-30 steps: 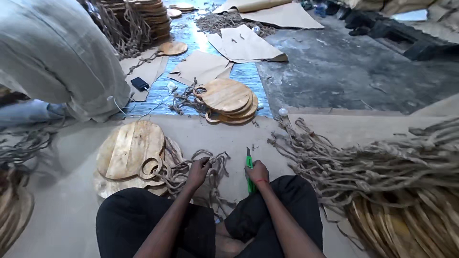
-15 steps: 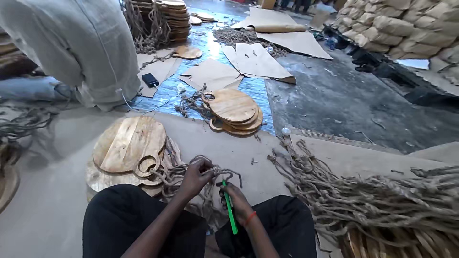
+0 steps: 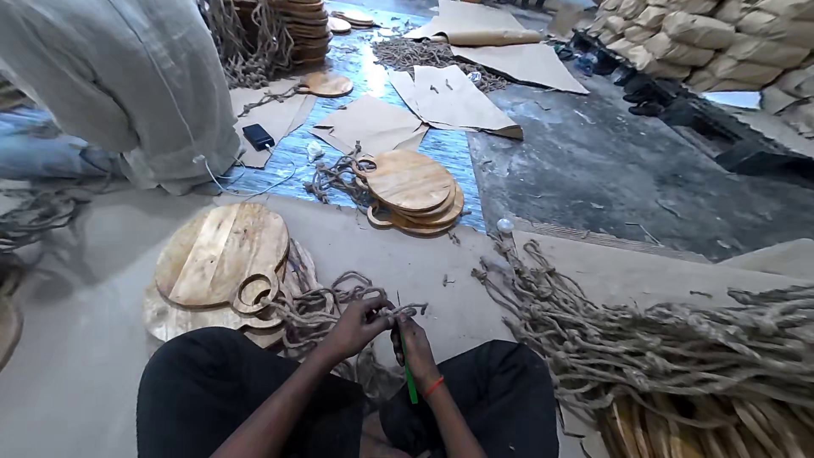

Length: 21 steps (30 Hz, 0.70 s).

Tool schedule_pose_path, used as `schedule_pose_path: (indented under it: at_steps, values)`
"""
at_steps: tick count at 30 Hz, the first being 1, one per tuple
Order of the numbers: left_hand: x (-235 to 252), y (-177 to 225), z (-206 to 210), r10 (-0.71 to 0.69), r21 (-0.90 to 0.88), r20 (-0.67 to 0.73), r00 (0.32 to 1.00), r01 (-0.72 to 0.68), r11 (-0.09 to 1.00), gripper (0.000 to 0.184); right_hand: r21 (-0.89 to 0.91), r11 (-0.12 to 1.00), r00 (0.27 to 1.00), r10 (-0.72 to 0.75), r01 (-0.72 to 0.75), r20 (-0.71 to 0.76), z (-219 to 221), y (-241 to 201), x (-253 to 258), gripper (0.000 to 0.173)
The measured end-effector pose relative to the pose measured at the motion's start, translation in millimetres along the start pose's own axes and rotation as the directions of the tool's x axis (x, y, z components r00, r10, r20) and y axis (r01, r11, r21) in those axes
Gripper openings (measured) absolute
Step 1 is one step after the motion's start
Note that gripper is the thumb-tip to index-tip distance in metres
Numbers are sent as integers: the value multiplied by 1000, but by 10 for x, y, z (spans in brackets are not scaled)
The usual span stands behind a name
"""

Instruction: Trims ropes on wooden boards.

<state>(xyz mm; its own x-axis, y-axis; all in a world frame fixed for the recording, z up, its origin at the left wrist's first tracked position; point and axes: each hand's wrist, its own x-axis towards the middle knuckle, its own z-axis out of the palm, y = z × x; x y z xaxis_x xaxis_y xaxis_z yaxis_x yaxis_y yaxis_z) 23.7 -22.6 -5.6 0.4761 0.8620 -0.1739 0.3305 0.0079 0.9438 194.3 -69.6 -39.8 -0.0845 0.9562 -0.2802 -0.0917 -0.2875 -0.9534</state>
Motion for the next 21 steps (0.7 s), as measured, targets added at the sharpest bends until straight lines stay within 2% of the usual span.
schedule_pose_path:
  at_steps: [3, 7, 11, 15, 17, 19, 21]
  values:
    - [2, 5, 14, 11, 13, -9, 1000, -10, 1000, 31, -43, 998, 999, -41, 40, -25, 6, 34, -1, 40]
    - [2, 17, 26, 30, -11, -16, 999, -30, 999, 28, 28, 999, 999, -29, 31, -39, 13, 41, -27, 41]
    - [0, -7, 8, 57, -27, 0, 998, -57, 998, 28, 59, 998, 1000, 1, -2, 16, -14, 32, -45, 45]
    - [-7, -18, 0, 67, -103, -20, 998, -69, 992, 25, 142, 990, 991, -40, 22, 125, -18, 17, -97, 47]
    - [-8, -14, -18, 51, -164, 10, 999, -48, 985, 36, 183, 983, 982, -42, 8, 183, -34, 10, -129, 48]
    - [-11, -37, -61, 74, -210, 80, 994, -56, 976, 63, 187, 982, 962, -24, -28, 271, -48, -11, -173, 49]
    - [-25, -64, -107, 168, -225, 177, 970, -126, 966, 88, 171, 983, 934, 3, -69, 357, -50, -28, -216, 50]
